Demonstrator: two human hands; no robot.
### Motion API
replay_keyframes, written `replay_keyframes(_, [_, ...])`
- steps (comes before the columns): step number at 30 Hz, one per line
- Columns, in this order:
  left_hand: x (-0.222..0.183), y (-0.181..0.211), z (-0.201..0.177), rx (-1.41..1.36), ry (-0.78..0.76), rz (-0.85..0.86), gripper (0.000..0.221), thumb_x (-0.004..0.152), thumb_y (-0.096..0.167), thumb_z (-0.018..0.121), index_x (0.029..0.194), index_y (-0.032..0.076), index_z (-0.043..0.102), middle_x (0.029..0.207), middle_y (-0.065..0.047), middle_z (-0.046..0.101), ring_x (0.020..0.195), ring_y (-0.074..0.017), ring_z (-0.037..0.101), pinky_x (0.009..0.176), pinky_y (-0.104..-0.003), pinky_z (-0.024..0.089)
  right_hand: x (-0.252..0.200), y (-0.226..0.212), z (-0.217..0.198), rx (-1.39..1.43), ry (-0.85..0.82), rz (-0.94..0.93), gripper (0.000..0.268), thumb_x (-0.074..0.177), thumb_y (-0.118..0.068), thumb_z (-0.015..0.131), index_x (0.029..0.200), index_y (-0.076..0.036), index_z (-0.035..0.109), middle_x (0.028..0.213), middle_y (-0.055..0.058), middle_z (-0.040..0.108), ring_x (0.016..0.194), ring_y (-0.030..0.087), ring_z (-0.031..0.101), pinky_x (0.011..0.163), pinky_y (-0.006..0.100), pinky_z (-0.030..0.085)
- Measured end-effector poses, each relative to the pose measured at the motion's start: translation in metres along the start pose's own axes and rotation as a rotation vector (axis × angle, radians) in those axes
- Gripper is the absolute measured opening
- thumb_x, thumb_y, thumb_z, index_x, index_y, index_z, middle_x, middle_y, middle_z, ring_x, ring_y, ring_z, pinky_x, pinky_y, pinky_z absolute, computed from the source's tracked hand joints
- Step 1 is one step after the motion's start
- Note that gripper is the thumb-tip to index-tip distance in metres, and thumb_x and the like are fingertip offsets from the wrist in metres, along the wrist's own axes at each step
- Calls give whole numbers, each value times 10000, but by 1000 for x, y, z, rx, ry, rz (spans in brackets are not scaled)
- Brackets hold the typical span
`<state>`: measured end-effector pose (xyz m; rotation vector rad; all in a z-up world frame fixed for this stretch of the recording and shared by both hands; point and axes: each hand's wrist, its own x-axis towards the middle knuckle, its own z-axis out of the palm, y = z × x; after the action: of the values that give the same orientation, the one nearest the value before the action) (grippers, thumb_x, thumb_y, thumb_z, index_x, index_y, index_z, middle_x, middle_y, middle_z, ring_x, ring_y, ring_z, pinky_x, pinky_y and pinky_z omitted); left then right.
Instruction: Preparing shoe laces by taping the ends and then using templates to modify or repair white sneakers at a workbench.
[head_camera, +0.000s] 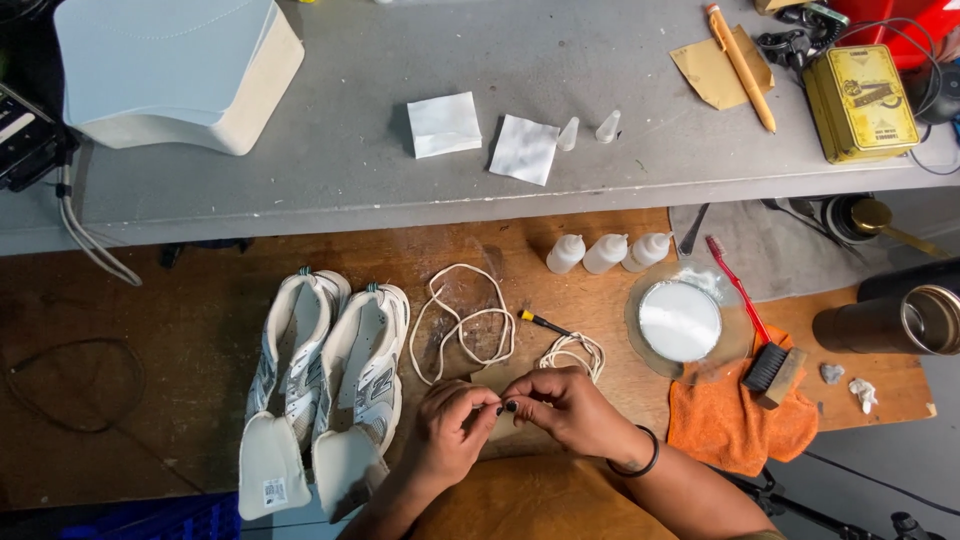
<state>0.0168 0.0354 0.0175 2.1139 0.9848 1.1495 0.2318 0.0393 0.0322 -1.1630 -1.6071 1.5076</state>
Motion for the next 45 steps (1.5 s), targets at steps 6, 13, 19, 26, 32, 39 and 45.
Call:
replay_keyframes(6, [0,5,-4,-38,-28,-82,106,855,18,739,947,28,685,874,-77,751,775,-232,715,718,-347,583,0,-12,1,-276,32,-199,123,954,-174,701,977,-73,768,811,42,779,704,161,735,606,280,568])
replay_keyframes(13, [-8,-4,-3,-60,-69,-181,174,862,71,792,1019,22,733,926,-88,793,799,-204,765,715,-313,630,-2,-13,4,-353,35,-445,126,970,-91,669,1052,-15,727,963,111,759,854,262,758,747,331,634])
replay_keyframes(19, [-6,0,-6,-4,-32,-52,133,876,41,758,1008,31,755,922,-95,784,798,-241,739,739,-362,611,-4,-18,2,-312,48,-503,108,980,-80,654,1006,8,710,937,125,748,822,259,746,732,326,615])
replay_keyframes(26, [-3,2,2,-122,21,-92,99,909,25,708,1001,55,687,944,-78,742,861,-240,717,791,-345,570,-4,15,8,137,89,-290,175,954,-149,722,1090,-40,736,951,86,723,858,192,687,768,318,568])
replay_keyframes(32, [1,1,19,-187,207,-16,78,938,140,728,968,88,678,917,-85,660,815,-212,663,711,-321,529,0,32,17,549,111,-265,144,901,-50,779,1045,-43,777,1007,131,676,906,228,643,775,337,550])
replay_keyframes(39, [8,3,19,-384,188,-69,80,946,181,734,929,120,686,901,-52,658,842,-188,660,743,-302,529,2,35,16,597,105,-261,107,892,-29,780,992,-61,799,1032,122,671,940,230,639,820,347,542])
replay_keyframes(45, [30,18,-2,-353,197,-129,308,1006,299,591,1112,18,659,1123,-152,671,1088,-267,658,968,-362,530,7,11,12,164,295,-375,88,960,-103,703,1000,-62,769,1038,100,719,968,232,697,858,344,578])
